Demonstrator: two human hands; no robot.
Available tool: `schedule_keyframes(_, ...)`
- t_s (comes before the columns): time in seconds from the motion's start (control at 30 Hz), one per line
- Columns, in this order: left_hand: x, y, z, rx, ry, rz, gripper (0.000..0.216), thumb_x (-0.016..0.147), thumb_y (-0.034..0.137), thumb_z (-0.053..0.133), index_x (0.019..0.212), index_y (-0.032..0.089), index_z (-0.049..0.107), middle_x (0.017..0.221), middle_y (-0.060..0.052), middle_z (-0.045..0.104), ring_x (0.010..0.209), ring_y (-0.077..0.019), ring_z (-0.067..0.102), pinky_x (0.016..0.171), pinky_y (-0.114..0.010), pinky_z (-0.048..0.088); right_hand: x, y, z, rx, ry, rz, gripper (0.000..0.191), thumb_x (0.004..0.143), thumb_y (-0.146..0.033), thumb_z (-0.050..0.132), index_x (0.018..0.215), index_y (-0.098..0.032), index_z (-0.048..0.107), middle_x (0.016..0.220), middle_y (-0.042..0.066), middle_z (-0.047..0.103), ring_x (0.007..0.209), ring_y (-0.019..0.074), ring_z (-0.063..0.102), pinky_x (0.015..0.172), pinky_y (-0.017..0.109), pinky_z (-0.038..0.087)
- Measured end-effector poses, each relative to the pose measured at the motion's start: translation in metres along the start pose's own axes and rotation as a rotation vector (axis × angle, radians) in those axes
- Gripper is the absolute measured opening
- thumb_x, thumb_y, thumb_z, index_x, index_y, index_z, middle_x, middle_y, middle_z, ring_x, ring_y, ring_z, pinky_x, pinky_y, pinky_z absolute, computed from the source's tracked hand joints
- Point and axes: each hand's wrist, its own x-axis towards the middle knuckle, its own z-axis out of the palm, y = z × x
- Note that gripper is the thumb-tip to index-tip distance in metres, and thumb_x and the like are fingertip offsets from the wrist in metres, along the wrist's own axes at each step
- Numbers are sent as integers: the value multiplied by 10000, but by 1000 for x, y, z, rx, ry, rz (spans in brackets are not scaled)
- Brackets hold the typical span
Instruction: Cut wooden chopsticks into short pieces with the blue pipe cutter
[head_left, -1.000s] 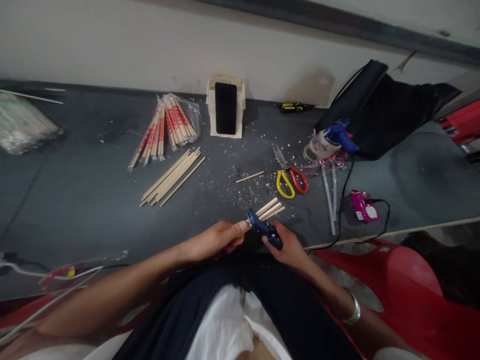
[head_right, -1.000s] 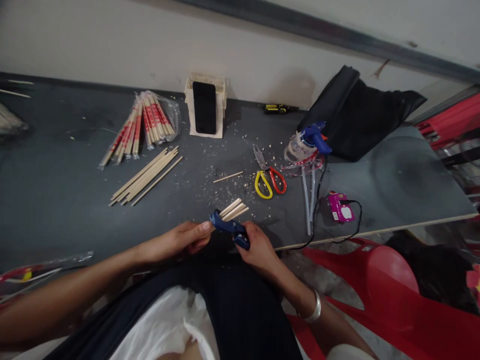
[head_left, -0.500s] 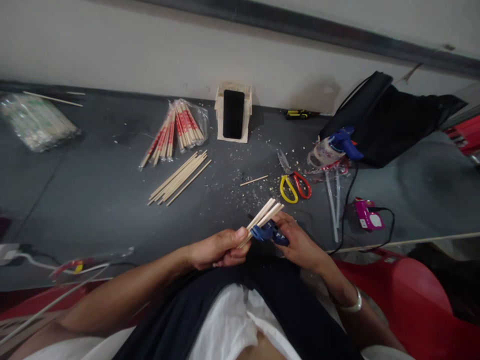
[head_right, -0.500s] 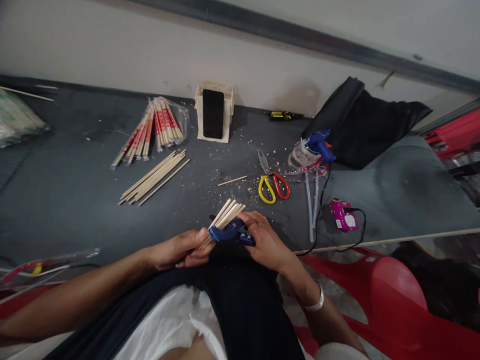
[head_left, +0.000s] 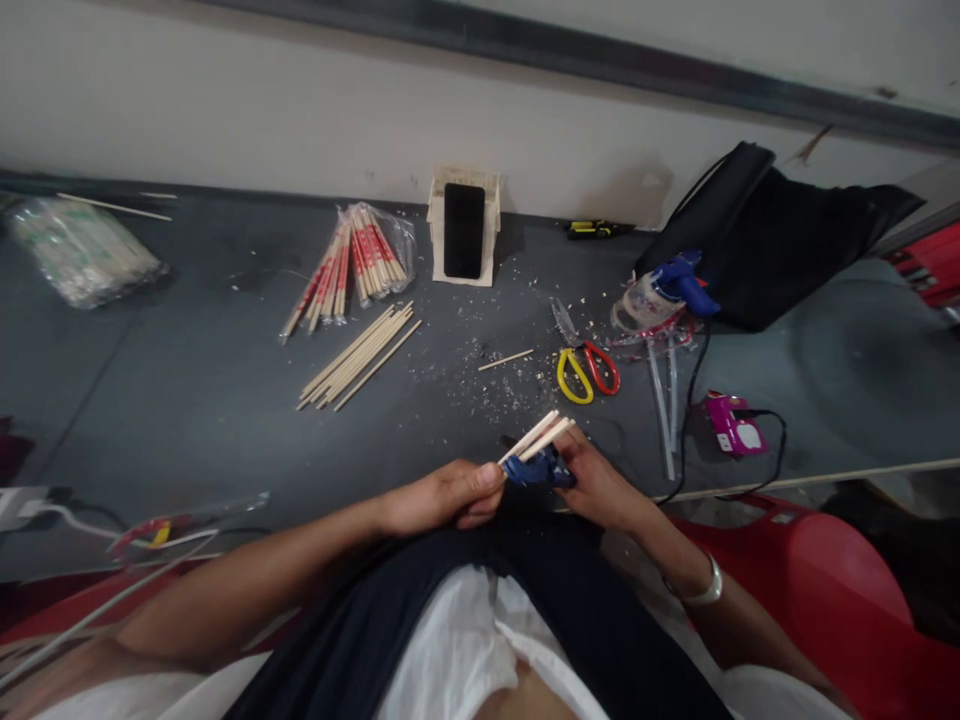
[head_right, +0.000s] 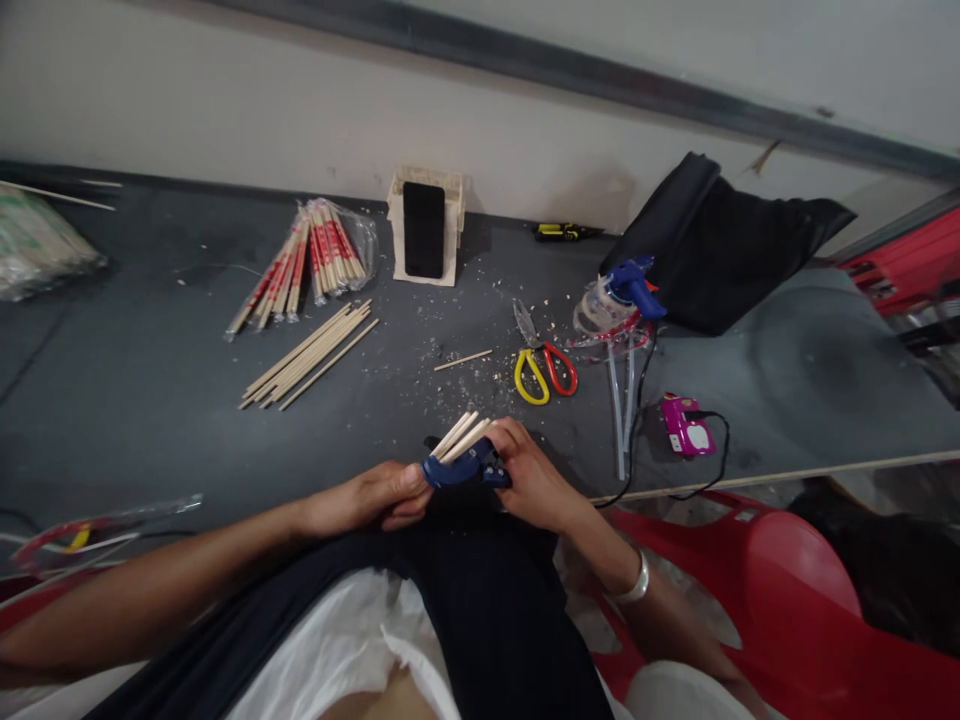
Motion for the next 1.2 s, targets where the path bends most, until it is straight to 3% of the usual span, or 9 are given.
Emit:
schedule_keyframes(0.2, 2, 3, 0, 254, 249, 12, 760, 775, 958, 327, 615, 218, 398, 559, 60, 346, 547, -101, 310, 534, -270, 288, 1, 5, 10, -47, 77, 99, 397, 670, -47, 546, 1018, -236, 522, 1080, 89, 620, 1047, 259, 595, 955, 416, 505)
schedule_keyframes(0.37, 5, 0, -3, 409, 331, 4, 781, 788, 959, 233, 640, 213, 411, 580, 47, 383, 571, -110, 337, 549, -266, 306, 4, 5, 14, -104, 121, 146, 351, 661, -47, 533, 961, -230, 539, 1006, 79, 620, 982, 260, 601, 919, 410, 513)
schedule_keyframes(0.53, 0, 7, -5, 524, 365, -62, 758, 828, 919, 205, 661, 212, 423, 614, 42, 397, 596, -116, 352, 559, -262, 308, -4, 8, 31, -108, 220, 108, 425, 696, -67, 565, 1091, -226, 544, 1088, 92, 627, 1041, 265, 616, 938, 426, 521)
schedule_keyframes(0.73, -6, 18, -8, 378, 283, -132, 766, 795, 942, 250, 635, 214, 423, 573, 46, 377, 553, -109, 329, 522, -256, 301, -8, 7, 43, -70, 228, 146, 450, 733, -97, 598, 1160, -229, 547, 1098, 102, 640, 1041, 266, 638, 960, 445, 536)
schedule_keyframes(0.97, -1, 5, -7, 89, 364, -125, 703, 777, 906, 446, 820, 208, 518, 562, 96, 294, 493, -80, 250, 454, -210, 222, -1, -12, 20, -84, 79, 321, 382, 754, -65, 555, 1105, -212, 584, 1090, 78, 650, 1047, 229, 623, 976, 387, 515)
schedule_keyframes(1.2, 6, -11, -5, 204, 560, -20, 749, 805, 892, 404, 864, 176, 614, 621, 46, 428, 562, -108, 386, 477, -224, 320, -1, -20, 18, -156, 36, 431, 407, 730, -50, 571, 1105, -204, 593, 1111, 91, 647, 1053, 237, 608, 995, 382, 491)
